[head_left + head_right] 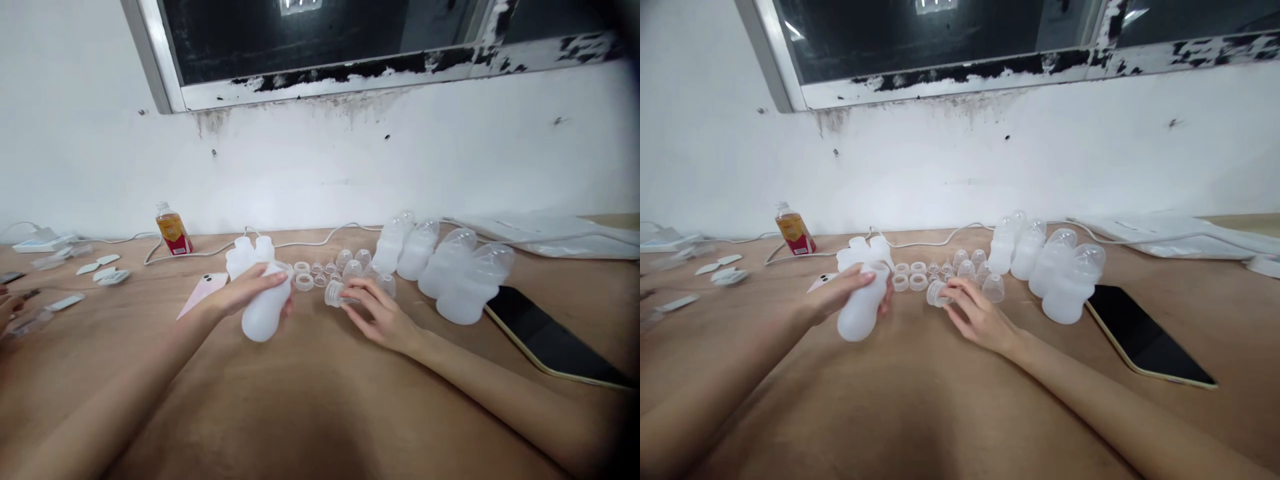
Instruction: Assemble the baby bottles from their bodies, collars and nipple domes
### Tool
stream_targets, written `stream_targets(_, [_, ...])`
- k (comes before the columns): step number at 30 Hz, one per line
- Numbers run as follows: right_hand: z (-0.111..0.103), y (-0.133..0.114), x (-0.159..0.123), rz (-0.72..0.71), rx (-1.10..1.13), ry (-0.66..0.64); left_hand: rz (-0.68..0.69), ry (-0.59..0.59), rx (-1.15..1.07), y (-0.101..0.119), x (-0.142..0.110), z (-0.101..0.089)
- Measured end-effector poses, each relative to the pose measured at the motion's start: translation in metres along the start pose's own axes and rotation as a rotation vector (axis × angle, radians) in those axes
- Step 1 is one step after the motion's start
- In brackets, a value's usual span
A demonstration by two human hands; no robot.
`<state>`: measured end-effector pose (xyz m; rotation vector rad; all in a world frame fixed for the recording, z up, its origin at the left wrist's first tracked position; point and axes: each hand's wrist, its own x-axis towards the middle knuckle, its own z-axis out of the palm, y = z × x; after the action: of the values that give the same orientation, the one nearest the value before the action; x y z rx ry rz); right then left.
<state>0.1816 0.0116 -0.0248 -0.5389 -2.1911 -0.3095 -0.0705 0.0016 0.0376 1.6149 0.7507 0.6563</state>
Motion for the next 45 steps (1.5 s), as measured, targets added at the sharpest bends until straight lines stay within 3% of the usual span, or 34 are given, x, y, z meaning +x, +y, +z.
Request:
stream_targets(3, [0.003, -0.007, 0.000, 0.084, 0.104, -0.118, 0.191, 0.497, 0.424, -0.001, -0.027, -0.005])
stream_targets(6, [0.006, -0.015, 0.005, 0.187, 0.213, -0.316, 0.139, 0.781, 0.777, -0.022, -0.048, -0.017])
stream_targets(10, [0.008, -0.015, 0.021, 0.319, 0.247, -0.546, 0.018, 1.074, 0.612, -0.049, -0.053, -0.035])
stream_targets(12, [0.008, -0.013, 0.030, 0.302, 0.213, -0.643, 0.040, 1.125, 0.530, -0.054, -0.048, -0.040])
stream_targets(17, [0.008, -0.009, 0.045, 0.259, 0.165, -0.773, 0.091, 1.095, 0.487, -0.055, -0.037, -0.041])
stream_targets(23, [0.013, -0.015, 0.038, 0.257, 0.126, -0.716, 0.116, 1.098, 0.441, -0.067, -0.031, -0.046])
stream_targets(26, [0.015, -0.019, 0.033, 0.281, 0.085, -0.677, 0.126, 1.173, 0.586, -0.068, -0.037, -0.043])
stream_targets(29, [0.018, -0.023, 0.031, 0.290, 0.016, -0.678, 0.388, 1.262, 0.930, -0.053, -0.047, -0.023])
stream_targets(30, [0.019, -0.024, 0.031, 0.293, -0.010, -0.675, 0.501, 1.204, 1.046, -0.046, -0.048, -0.012])
stream_targets(32, [0.022, -0.025, 0.030, 0.298, -0.046, -0.655, 0.598, 0.889, 1.195, -0.033, -0.044, 0.015])
stream_targets(34, [0.025, -0.026, 0.029, 0.311, -0.041, -0.625, 0.417, 0.497, 1.216, -0.026, -0.028, 0.039])
stream_targets(35, [0.027, -0.027, 0.028, 0.322, -0.024, -0.608, 0.321, 0.420, 1.192, -0.027, -0.017, 0.049])
stream_targets(38, [0.031, -0.026, 0.024, 0.370, 0.055, -0.542, 0.170, 0.311, 1.076, -0.040, 0.019, 0.062])
stream_targets(40, [0.031, -0.021, 0.022, 0.438, 0.149, -0.479, 0.161, 0.335, 1.057, -0.052, 0.036, 0.059])
stream_targets(43, [0.031, -0.008, 0.020, 0.646, 0.301, -0.389, 0.177, 0.390, 1.080, -0.063, 0.044, 0.048])
stream_targets(45, [0.029, 0.002, 0.018, 0.715, 0.270, -0.338, 0.195, 0.433, 1.119, -0.066, 0.041, 0.040])
